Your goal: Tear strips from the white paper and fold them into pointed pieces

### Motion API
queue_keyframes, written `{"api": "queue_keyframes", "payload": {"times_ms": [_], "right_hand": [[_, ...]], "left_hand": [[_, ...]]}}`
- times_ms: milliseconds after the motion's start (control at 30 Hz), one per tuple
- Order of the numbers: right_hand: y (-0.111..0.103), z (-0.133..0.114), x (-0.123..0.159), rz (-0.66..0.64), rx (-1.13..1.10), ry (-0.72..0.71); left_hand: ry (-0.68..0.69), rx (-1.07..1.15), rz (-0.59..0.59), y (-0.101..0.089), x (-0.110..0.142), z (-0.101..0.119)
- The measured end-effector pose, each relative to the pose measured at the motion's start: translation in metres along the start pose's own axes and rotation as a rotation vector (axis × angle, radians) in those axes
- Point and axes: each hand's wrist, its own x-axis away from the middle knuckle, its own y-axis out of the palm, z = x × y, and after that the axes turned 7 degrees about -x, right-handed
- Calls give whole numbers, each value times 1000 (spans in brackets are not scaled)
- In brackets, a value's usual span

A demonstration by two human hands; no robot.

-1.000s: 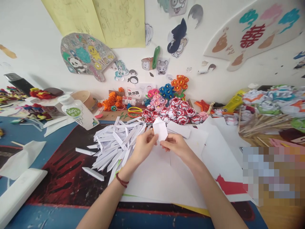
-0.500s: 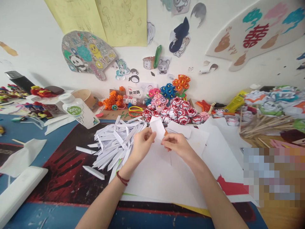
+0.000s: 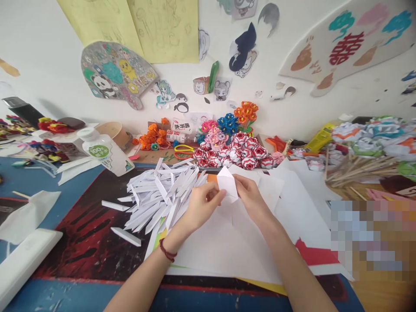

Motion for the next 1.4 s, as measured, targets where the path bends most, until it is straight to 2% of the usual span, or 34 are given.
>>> {"api": "queue_keyframes", "payload": {"times_ms": [200,300,500,633,767,900,1000,1100,1233,1400], "right_hand": [[3,-9,3,-29,28,-31],[3,-8,3,18,77,-59],[-2,7,0,39,142,33],[-4,5,-2,51,101,10],[-9,2,-4,45,74,-12],[-18,7,-7,29,125,31],[-25,11,-7,2,214,106],[-29,13,-7,-78,401,137],[-30,18,-7,-128,631,122],[-29,24,-8,-119,818,77]], "left_hand": [[5,-20,-29,-3,-1,-3],[12,-38,-28,-4,-1,-4],[7,-65,-17,-2,-1,-4],[60,-214,18,-5,-2,-6],[150,-382,-32,-10,-3,-12],[147,-453,-39,-13,-4,-17],[133,-495,-6,-14,-6,-20],[115,-600,9,-14,-7,-23],[85,-787,-56,-11,-6,-28],[165,-894,-85,-10,-6,-33]]}}
